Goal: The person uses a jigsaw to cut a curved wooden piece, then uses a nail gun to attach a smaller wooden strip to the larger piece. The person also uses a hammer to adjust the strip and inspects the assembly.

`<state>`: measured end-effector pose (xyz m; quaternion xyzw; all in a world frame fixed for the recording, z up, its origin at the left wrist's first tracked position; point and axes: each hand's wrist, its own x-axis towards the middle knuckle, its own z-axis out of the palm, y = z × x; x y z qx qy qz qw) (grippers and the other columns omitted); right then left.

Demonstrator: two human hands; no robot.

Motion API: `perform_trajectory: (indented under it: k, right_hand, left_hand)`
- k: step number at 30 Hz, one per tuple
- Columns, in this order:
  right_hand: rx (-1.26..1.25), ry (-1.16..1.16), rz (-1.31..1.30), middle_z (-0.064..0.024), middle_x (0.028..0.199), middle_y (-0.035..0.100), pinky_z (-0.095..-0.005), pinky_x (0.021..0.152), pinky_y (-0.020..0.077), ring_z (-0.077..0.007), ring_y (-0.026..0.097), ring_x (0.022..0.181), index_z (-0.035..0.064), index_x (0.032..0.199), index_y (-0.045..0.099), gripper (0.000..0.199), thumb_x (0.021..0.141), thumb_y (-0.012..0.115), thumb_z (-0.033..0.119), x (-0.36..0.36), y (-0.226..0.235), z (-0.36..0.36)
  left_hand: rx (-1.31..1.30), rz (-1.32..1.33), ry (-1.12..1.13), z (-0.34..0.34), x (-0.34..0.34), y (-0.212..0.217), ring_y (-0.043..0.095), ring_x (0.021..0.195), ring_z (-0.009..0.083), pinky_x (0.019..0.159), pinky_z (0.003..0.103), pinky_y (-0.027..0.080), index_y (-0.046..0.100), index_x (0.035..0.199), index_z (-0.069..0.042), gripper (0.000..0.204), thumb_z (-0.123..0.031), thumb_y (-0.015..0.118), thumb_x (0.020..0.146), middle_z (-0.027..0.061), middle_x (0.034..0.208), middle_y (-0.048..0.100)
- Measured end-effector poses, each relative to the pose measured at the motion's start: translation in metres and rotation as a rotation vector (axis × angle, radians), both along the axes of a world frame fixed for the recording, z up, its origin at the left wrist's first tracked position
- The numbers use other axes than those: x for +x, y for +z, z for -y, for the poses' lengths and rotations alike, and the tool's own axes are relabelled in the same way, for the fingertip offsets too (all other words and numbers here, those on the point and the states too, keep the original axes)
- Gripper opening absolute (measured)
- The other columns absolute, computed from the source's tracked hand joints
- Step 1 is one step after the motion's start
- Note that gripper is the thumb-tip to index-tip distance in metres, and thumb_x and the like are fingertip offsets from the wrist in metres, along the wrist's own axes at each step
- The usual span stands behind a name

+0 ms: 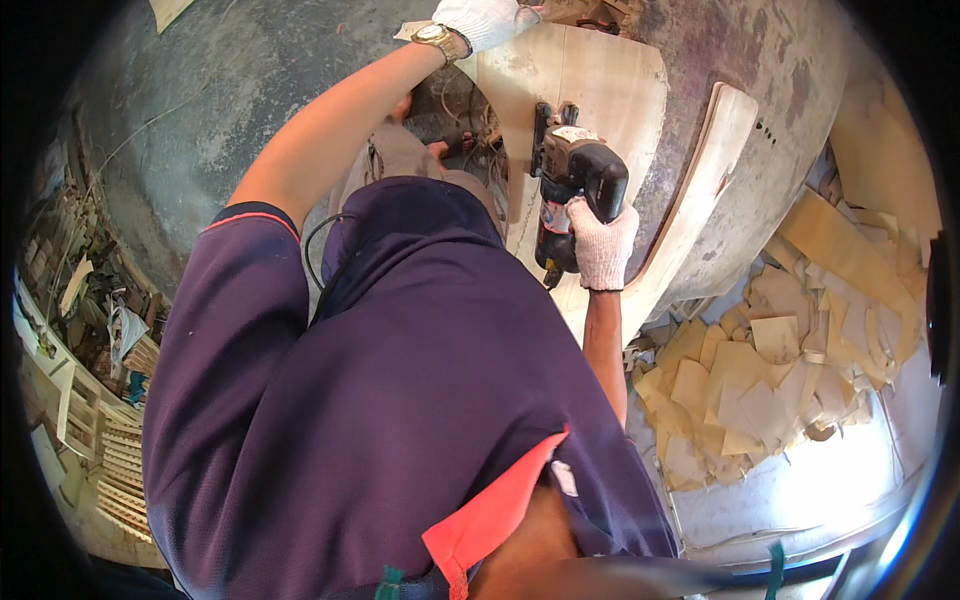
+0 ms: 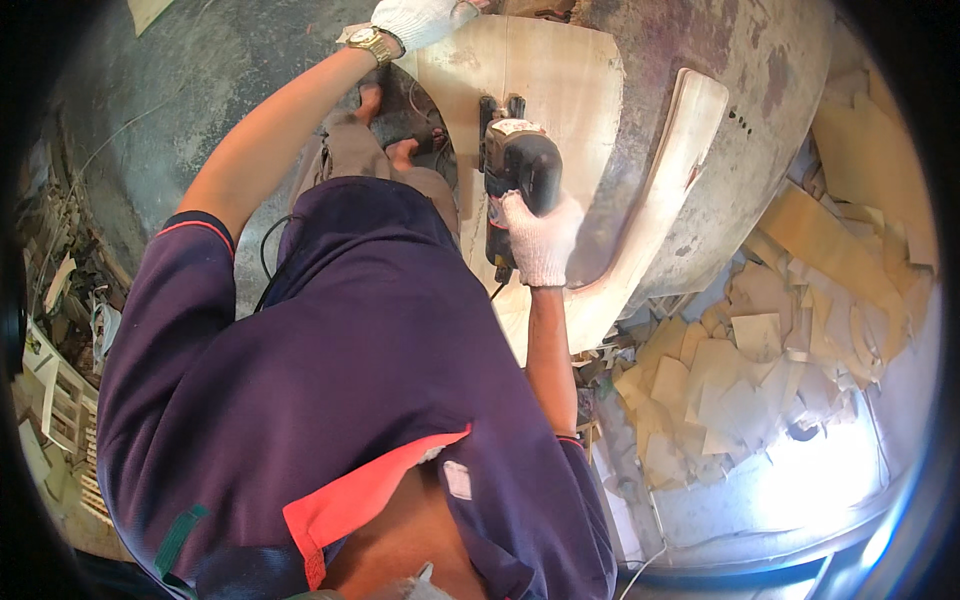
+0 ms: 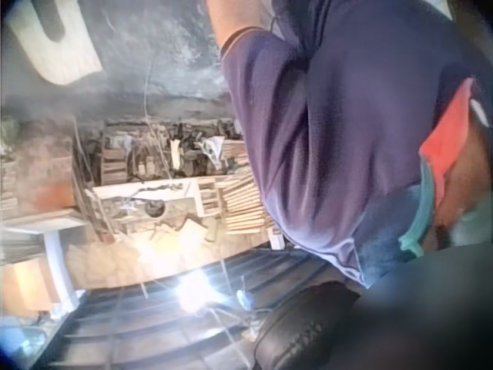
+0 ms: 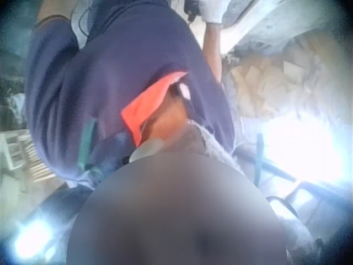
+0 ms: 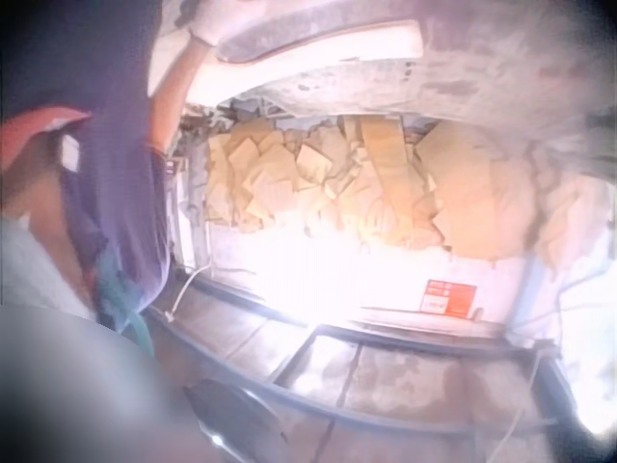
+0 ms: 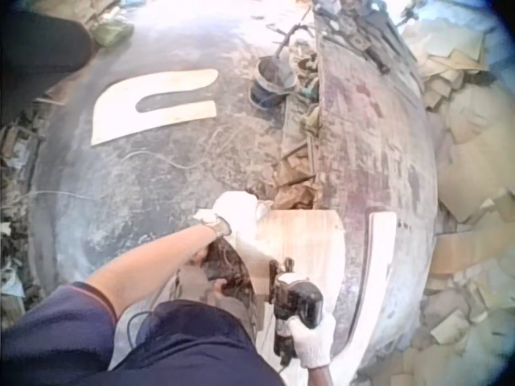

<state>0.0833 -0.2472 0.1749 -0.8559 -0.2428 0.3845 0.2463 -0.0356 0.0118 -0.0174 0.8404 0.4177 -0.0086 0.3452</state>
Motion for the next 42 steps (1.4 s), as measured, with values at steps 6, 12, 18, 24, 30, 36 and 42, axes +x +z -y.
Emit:
perform_trajectory:
  k: [6,12,18,24,30,36,42]
  right_hand:
    - [-0.015,0.006,-0.067,-0.0102,0.088,0.075,-0.0295,0.068,0.0566,-0.0122,0.070,0.076,-0.0093,0.103,0.073,0.023,0.084,0.072,0.004,-0.003,0.009,-0.009]
    - [-0.038,0.034,-0.031,-0.0108,0.090,0.076,-0.0302,0.071,0.0565,-0.0127,0.069,0.078,-0.0090,0.105,0.073,0.025,0.084,0.074,0.006,0.000,0.006,-0.007]
    - [-0.040,0.055,-0.035,-0.0115,0.091,0.076,-0.0313,0.075,0.0561,-0.0137,0.069,0.080,-0.0082,0.107,0.073,0.029,0.083,0.075,0.008,0.006,0.002,-0.003]
    - [0.009,0.033,-0.068,-0.0086,0.089,0.074,-0.0300,0.072,0.0544,-0.0117,0.067,0.078,-0.0068,0.104,0.072,0.025,0.083,0.075,0.007,0.004,0.002,-0.006]
    - [0.049,-0.006,-0.094,-0.0030,0.080,0.070,-0.0287,0.066,0.0510,-0.0085,0.062,0.071,-0.0047,0.093,0.072,0.018,0.083,0.075,0.009,0.000,0.005,-0.012]
    - [0.047,-0.004,-0.084,-0.0026,0.078,0.069,-0.0284,0.065,0.0509,-0.0088,0.062,0.070,-0.0051,0.090,0.072,0.018,0.083,0.076,0.010,0.001,0.005,-0.013]
    - [-0.039,0.027,-0.091,-0.0097,0.094,0.075,-0.0300,0.076,0.0555,-0.0122,0.068,0.082,-0.0079,0.109,0.071,0.028,0.084,0.073,0.005,0.008,0.001,-0.004]
  left_hand:
    - [0.001,0.009,-0.032,-0.002,-0.002,0.009,0.074,0.077,0.0364,0.072,0.049,0.057,0.078,0.082,-0.010,0.061,-0.052,0.040,0.104,0.0168,0.079,0.075]
    - [-0.010,0.027,-0.046,-0.002,-0.003,0.011,0.074,0.078,0.0364,0.073,0.049,0.056,0.078,0.082,-0.009,0.063,-0.052,0.039,0.105,0.0173,0.080,0.075]
    - [-0.038,0.013,0.010,0.000,-0.003,0.010,0.074,0.079,0.0374,0.075,0.049,0.056,0.079,0.084,-0.007,0.065,-0.052,0.037,0.105,0.0182,0.081,0.075]
    - [-0.057,0.027,0.004,-0.001,-0.003,0.010,0.074,0.078,0.0379,0.075,0.050,0.056,0.078,0.083,-0.006,0.066,-0.053,0.037,0.105,0.0189,0.080,0.074]
    - [-0.076,0.007,0.013,-0.001,-0.004,0.010,0.074,0.078,0.0380,0.074,0.050,0.056,0.079,0.083,-0.006,0.067,-0.054,0.037,0.105,0.0191,0.079,0.074]
    - [-0.089,-0.010,0.056,-0.001,-0.004,0.011,0.074,0.079,0.0378,0.074,0.049,0.057,0.079,0.083,-0.005,0.068,-0.057,0.039,0.104,0.0194,0.080,0.074]
    - [0.201,0.174,0.108,0.011,-0.006,0.022,0.069,0.081,0.0389,0.074,0.050,0.054,0.071,0.093,-0.007,0.036,-0.040,0.057,0.097,0.0181,0.084,0.070]
